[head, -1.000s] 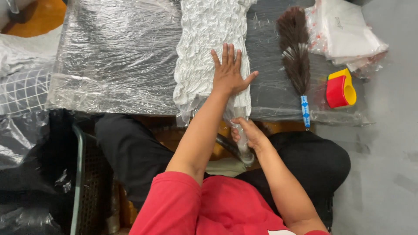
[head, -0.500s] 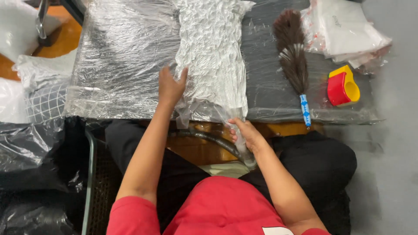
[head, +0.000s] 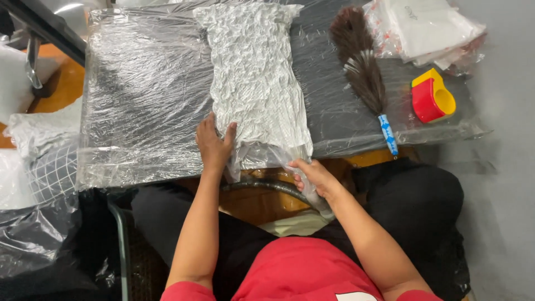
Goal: Packing a pillow into a plastic bag and vacuum sealing it using a hose and tape.
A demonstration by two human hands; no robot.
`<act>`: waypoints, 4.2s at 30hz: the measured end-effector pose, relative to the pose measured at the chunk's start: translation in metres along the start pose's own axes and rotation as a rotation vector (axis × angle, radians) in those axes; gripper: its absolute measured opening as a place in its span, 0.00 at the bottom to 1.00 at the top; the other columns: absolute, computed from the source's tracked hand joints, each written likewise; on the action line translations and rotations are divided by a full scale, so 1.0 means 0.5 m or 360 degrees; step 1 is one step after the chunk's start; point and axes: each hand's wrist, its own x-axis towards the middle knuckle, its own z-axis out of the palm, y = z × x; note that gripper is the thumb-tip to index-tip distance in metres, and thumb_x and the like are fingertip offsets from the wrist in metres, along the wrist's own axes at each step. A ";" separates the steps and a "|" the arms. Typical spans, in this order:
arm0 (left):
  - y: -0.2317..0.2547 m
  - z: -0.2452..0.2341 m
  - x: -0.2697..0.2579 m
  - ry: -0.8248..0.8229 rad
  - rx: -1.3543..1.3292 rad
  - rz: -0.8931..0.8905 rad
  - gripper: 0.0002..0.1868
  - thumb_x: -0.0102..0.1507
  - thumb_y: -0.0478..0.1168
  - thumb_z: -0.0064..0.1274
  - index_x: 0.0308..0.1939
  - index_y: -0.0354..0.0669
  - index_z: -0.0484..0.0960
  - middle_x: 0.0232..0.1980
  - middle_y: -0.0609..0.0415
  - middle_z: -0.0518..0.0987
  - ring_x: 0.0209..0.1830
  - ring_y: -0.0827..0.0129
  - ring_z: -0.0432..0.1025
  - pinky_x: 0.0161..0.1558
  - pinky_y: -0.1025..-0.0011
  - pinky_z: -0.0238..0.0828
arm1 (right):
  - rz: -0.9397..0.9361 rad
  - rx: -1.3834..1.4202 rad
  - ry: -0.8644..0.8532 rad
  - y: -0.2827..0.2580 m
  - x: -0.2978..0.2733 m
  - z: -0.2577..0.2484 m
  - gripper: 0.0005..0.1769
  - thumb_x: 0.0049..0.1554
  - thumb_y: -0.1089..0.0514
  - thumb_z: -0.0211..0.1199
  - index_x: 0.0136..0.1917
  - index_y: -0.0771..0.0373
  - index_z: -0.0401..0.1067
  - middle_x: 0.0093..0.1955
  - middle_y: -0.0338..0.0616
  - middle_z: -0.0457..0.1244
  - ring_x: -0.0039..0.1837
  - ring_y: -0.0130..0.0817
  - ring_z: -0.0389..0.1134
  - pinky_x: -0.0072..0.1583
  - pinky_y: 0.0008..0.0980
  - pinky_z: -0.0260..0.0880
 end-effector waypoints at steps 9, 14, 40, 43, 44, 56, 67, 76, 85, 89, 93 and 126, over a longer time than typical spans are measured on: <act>0.006 0.001 0.000 0.0069 0.0014 0.0035 0.37 0.63 0.61 0.62 0.64 0.35 0.75 0.53 0.40 0.76 0.55 0.43 0.72 0.54 0.47 0.66 | -0.0002 -0.0023 -0.0027 0.000 0.005 0.000 0.15 0.53 0.55 0.69 0.38 0.67 0.67 0.25 0.45 0.56 0.22 0.34 0.59 0.27 0.37 0.62; 0.012 -0.005 0.002 0.0049 0.0007 -0.0001 0.38 0.63 0.63 0.61 0.63 0.35 0.75 0.52 0.40 0.76 0.54 0.43 0.72 0.54 0.48 0.66 | 0.0001 -0.0058 0.0013 -0.003 -0.002 0.004 0.14 0.54 0.54 0.67 0.38 0.67 0.67 0.25 0.45 0.56 0.22 0.33 0.60 0.27 0.36 0.62; 0.025 -0.018 0.004 -0.0008 -0.0035 -0.0055 0.36 0.64 0.62 0.61 0.62 0.36 0.77 0.53 0.42 0.75 0.55 0.45 0.72 0.56 0.50 0.66 | 0.0007 -0.0051 0.0050 -0.003 -0.003 0.005 0.15 0.53 0.54 0.68 0.38 0.67 0.68 0.25 0.47 0.57 0.22 0.34 0.60 0.27 0.38 0.64; 0.027 -0.018 0.003 -0.0005 -0.0052 -0.0061 0.36 0.64 0.62 0.61 0.62 0.36 0.77 0.53 0.42 0.75 0.55 0.44 0.72 0.57 0.49 0.65 | 0.0012 -0.0042 0.0052 -0.007 -0.007 0.006 0.15 0.54 0.54 0.68 0.38 0.67 0.67 0.26 0.47 0.57 0.22 0.34 0.60 0.27 0.39 0.64; 0.026 -0.018 0.002 0.0012 -0.0043 -0.0050 0.36 0.64 0.61 0.61 0.62 0.35 0.77 0.52 0.41 0.75 0.55 0.44 0.72 0.56 0.49 0.65 | 0.0011 -0.0041 0.0057 -0.010 -0.011 0.009 0.15 0.54 0.54 0.68 0.38 0.67 0.67 0.26 0.48 0.57 0.22 0.34 0.60 0.27 0.39 0.64; 0.221 -0.124 -0.074 0.0065 -0.0496 0.0131 0.13 0.66 0.41 0.58 0.52 0.39 0.77 0.40 0.53 0.78 0.39 0.60 0.77 0.37 0.67 0.74 | 0.0014 0.0066 -0.0127 -0.035 -0.017 0.019 0.13 0.53 0.54 0.67 0.40 0.65 0.68 0.28 0.45 0.58 0.26 0.36 0.63 0.31 0.40 0.67; 0.334 0.010 -0.305 -0.1257 -0.1441 -0.1460 0.55 0.63 0.77 0.43 0.81 0.46 0.48 0.74 0.32 0.63 0.66 0.45 0.66 0.49 0.51 0.72 | -0.0068 0.0358 -0.0035 -0.093 -0.082 0.090 0.18 0.55 0.54 0.71 0.37 0.69 0.68 0.28 0.41 0.57 0.27 0.30 0.62 0.34 0.36 0.71; 0.367 0.006 -0.310 -0.0935 -0.1499 -0.1067 0.38 0.74 0.66 0.24 0.27 0.44 0.78 0.23 0.47 0.80 0.24 0.61 0.76 0.30 0.64 0.75 | 0.0294 0.0401 -0.0579 -0.096 -0.019 0.032 0.17 0.55 0.52 0.70 0.38 0.71 0.75 0.36 0.53 0.70 0.44 0.44 0.77 0.56 0.47 0.77; 0.361 -0.027 -0.305 -0.0973 -0.1441 -0.0952 0.33 0.72 0.64 0.39 0.23 0.49 0.81 0.21 0.55 0.82 0.22 0.68 0.75 0.31 0.72 0.73 | 0.0393 0.0392 -0.0333 -0.056 0.099 0.017 0.22 0.49 0.46 0.76 0.32 0.66 0.72 0.30 0.51 0.68 0.37 0.50 0.75 0.44 0.46 0.80; 0.368 -0.032 -0.295 -0.0995 -0.1369 -0.0964 0.30 0.71 0.64 0.42 0.23 0.51 0.80 0.21 0.58 0.82 0.26 0.70 0.76 0.37 0.72 0.72 | 0.0366 0.0359 -0.0266 -0.073 0.111 0.019 0.23 0.47 0.44 0.77 0.30 0.63 0.71 0.29 0.48 0.68 0.35 0.46 0.75 0.41 0.41 0.80; 0.375 -0.031 -0.296 -0.0988 -0.1371 -0.0963 0.30 0.71 0.64 0.42 0.23 0.52 0.80 0.21 0.59 0.82 0.25 0.71 0.75 0.36 0.73 0.72 | 0.0362 0.0447 -0.0221 -0.087 0.090 0.024 0.21 0.47 0.49 0.78 0.30 0.65 0.71 0.28 0.48 0.68 0.34 0.44 0.75 0.42 0.41 0.81; 0.391 -0.030 -0.287 -0.0923 -0.1469 -0.1149 0.27 0.69 0.54 0.53 0.18 0.47 0.80 0.18 0.56 0.79 0.18 0.73 0.71 0.28 0.75 0.68 | 0.0321 0.0250 -0.0181 -0.149 0.101 0.026 0.21 0.47 0.48 0.77 0.36 0.68 0.73 0.36 0.49 0.70 0.41 0.42 0.76 0.47 0.39 0.80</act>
